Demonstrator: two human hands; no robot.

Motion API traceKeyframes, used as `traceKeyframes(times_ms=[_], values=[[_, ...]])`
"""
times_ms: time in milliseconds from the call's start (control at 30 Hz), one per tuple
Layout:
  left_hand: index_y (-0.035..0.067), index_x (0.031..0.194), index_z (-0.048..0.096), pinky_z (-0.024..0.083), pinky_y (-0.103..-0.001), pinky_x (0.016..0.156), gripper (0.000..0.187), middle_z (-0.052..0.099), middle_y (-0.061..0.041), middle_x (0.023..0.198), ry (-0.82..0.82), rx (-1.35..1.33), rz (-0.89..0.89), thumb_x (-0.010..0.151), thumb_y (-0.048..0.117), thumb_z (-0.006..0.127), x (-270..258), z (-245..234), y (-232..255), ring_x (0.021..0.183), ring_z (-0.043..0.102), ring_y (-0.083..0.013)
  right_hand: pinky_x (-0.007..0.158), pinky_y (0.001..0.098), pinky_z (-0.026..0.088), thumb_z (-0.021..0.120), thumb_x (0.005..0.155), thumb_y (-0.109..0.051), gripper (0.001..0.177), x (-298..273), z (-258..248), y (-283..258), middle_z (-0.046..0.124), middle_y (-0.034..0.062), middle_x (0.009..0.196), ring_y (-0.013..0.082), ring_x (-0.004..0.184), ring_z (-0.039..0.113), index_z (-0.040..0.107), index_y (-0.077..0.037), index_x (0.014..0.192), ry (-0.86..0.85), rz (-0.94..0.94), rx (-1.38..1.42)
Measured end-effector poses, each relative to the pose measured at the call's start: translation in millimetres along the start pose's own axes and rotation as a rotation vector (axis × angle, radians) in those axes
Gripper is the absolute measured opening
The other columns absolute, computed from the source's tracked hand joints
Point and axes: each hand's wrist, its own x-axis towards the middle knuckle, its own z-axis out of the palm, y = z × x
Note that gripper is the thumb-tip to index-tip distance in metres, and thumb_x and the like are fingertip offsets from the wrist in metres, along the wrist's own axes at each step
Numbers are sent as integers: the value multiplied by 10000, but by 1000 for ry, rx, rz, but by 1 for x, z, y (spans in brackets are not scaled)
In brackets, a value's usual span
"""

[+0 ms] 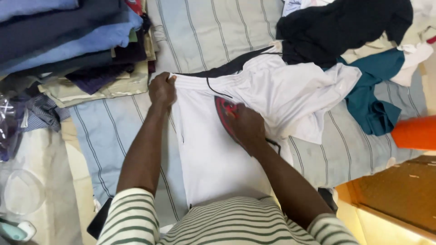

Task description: Ironing and folding a pair of white shorts on a bed.

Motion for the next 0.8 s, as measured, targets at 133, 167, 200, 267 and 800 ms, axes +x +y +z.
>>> traceKeyframes(times_ms=[133, 167, 200, 267, 800], values=[[46, 1050, 757, 513, -499, 820, 260, 743, -207, 997, 81, -24, 144, 974, 289, 705, -2, 6, -17, 917, 687, -407, 706, 514, 537, 694, 933, -423, 418, 9, -28, -23, 717, 222, 818, 420, 790, 699, 703, -20, 1040, -76, -72, 128], [32, 1074, 745, 527, -492, 828, 255, 740, -220, 1007, 151, -102, 185, 979, 264, 697, -5, 13, -22, 924, 695, -409, 704, 514, 539, 702, 902, -420, 413, 6, -35, -34, 721, 218, 810, 414, 787, 703, 708, -31, 1042, -143, -79, 145], [18, 1097, 733, 540, -485, 837, 252, 736, -232, 1017, 222, -177, 228, 984, 240, 689, -6, 21, -28, 930, 702, -410, 701, 513, 540, 709, 872, -416, 411, 3, -42, -45, 726, 215, 803, 409, 783, 708, 713, -43, 1044, -210, -85, 160], [13, 1146, 713, 537, -495, 830, 246, 735, -237, 1041, 309, -163, 171, 992, 192, 641, -38, 12, -30, 939, 696, -424, 704, 516, 542, 701, 881, -407, 413, -4, -8, -73, 726, 221, 810, 414, 784, 707, 698, -32, 1053, -228, -99, 163], [37, 752, 718, 511, -527, 650, 498, 682, -241, 685, -124, -27, -298, 978, 467, 611, -355, -14, -50, 677, 667, -441, 857, 540, 519, 561, 1015, -385, 449, -20, 29, -119, 705, 301, 906, 440, 906, 702, 552, 48, 1135, -464, -213, 10]])
